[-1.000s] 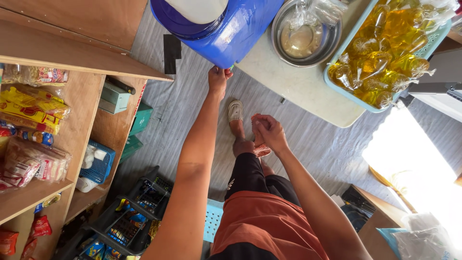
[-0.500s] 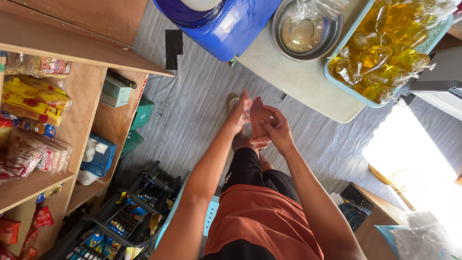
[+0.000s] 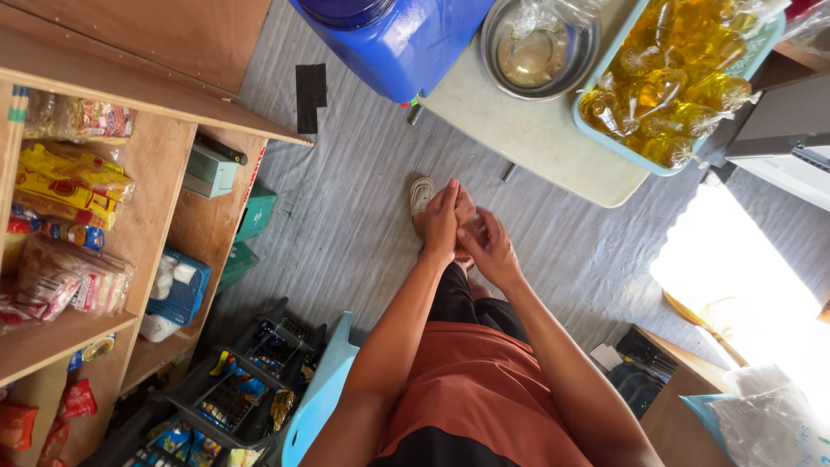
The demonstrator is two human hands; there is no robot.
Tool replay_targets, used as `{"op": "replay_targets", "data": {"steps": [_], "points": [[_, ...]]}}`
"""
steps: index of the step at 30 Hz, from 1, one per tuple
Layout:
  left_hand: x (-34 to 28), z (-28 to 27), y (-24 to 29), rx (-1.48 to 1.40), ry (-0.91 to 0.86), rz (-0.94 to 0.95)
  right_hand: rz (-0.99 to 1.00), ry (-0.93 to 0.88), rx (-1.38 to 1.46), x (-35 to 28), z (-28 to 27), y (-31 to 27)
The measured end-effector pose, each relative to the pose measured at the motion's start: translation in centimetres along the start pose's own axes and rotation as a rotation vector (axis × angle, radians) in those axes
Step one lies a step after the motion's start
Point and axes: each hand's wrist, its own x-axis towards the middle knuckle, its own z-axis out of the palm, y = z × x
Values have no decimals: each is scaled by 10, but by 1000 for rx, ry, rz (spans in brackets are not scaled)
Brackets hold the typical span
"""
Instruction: Organizing items and cleaning surfaces in a small grocery store.
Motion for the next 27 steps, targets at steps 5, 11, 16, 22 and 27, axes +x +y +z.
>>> {"op": "replay_targets", "data": {"steps": [5,11,16,22,27], "points": [[-25,61,63,90,-154,-82,-351,247,150,-1,-17,-24],[-38,87,100,276,-154,-77,-35,347,281,7,-51,-28],[-16,55,83,538,-148,241,-23,284,298,-7,-82,-31],[-25,76,77,620,-173,243,291,224,289,-18,-104,-36],[-52,111,43,410,-334,45,-53,396,325,-11,-90,-40]]}}
